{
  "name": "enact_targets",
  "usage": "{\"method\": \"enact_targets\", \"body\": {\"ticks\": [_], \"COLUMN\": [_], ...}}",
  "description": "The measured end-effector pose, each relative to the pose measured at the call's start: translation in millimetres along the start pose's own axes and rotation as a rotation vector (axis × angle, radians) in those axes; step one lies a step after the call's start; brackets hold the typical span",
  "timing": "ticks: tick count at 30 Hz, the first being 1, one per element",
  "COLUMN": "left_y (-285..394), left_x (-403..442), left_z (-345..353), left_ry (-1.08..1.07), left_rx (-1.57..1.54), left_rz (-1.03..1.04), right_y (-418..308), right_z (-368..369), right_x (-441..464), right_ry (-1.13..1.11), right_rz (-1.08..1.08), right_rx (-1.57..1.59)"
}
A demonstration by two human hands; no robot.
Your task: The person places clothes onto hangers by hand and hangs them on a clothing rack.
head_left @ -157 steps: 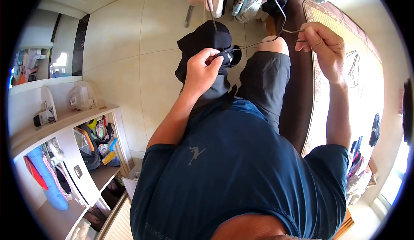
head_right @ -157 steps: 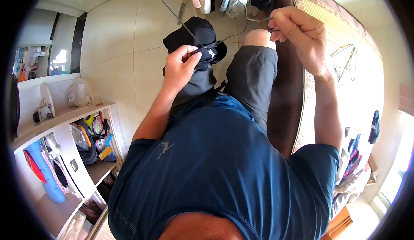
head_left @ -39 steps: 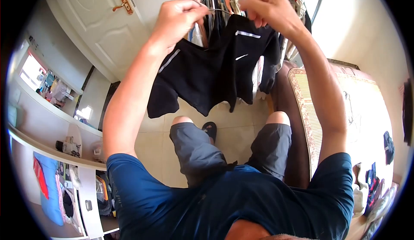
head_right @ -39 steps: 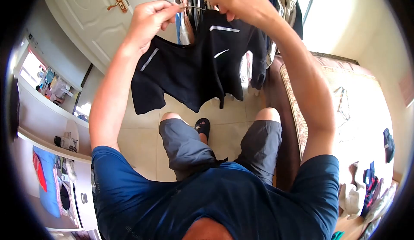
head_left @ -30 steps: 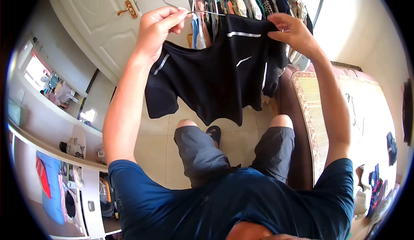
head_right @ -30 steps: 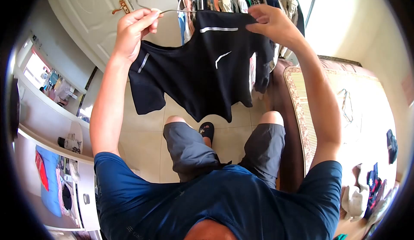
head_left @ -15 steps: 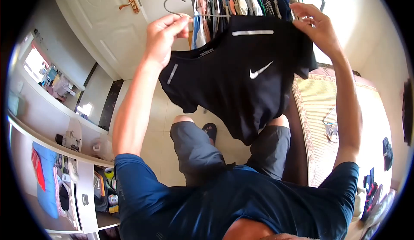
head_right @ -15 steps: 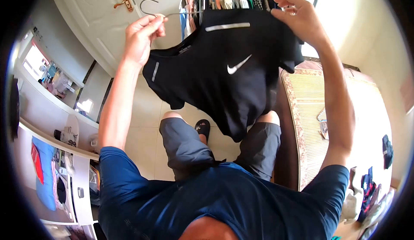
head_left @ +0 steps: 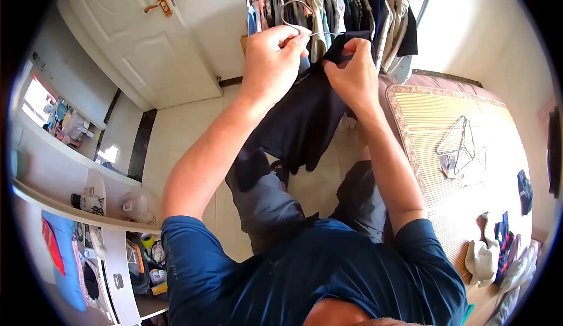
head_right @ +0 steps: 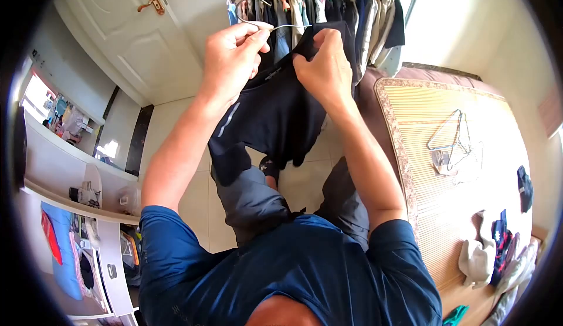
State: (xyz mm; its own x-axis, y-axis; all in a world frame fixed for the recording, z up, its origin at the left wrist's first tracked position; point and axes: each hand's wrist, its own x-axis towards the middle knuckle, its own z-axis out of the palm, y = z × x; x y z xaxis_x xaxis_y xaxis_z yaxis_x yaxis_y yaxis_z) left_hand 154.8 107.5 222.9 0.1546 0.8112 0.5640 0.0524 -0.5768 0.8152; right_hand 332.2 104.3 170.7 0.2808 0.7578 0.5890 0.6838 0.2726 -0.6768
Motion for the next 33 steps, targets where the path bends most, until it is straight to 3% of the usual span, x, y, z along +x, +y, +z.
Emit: {"method": "enact_targets", "body": {"ticks": [5, 12, 16, 20, 30, 33], "left_y": [-7, -17, -27, -37, -50, -51], "left_x": [-5, -13, -15, -19, -29, -32], "left_z": [5, 22, 23, 15, 20, 19], "left_ry": [0.002, -0.005, 0.019, 0.055, -0.043, -0.132], "left_rx": [-0.067, -0.170, -0.151, -0.026, 0.068, 0.154], "left_rz": [-0.091, -0.198, -0.188, -0.171, -0.145, -0.149], "right_y": [15, 14, 35, 47, 54, 57], "right_z": [18, 41, 51, 38, 2, -3], "right_x": [-5, -3, 5, 11, 31, 36], "right_ry": [0.003, 0.052, 0.078, 0.158, 0.097, 0.032], "right_rz": [0.090, -0.003, -0.036, -0.229, -0.576, -0.512], "right_rx": [-0.004, -0.286, -0.245, -0.227, -0.423, -0.298]}}
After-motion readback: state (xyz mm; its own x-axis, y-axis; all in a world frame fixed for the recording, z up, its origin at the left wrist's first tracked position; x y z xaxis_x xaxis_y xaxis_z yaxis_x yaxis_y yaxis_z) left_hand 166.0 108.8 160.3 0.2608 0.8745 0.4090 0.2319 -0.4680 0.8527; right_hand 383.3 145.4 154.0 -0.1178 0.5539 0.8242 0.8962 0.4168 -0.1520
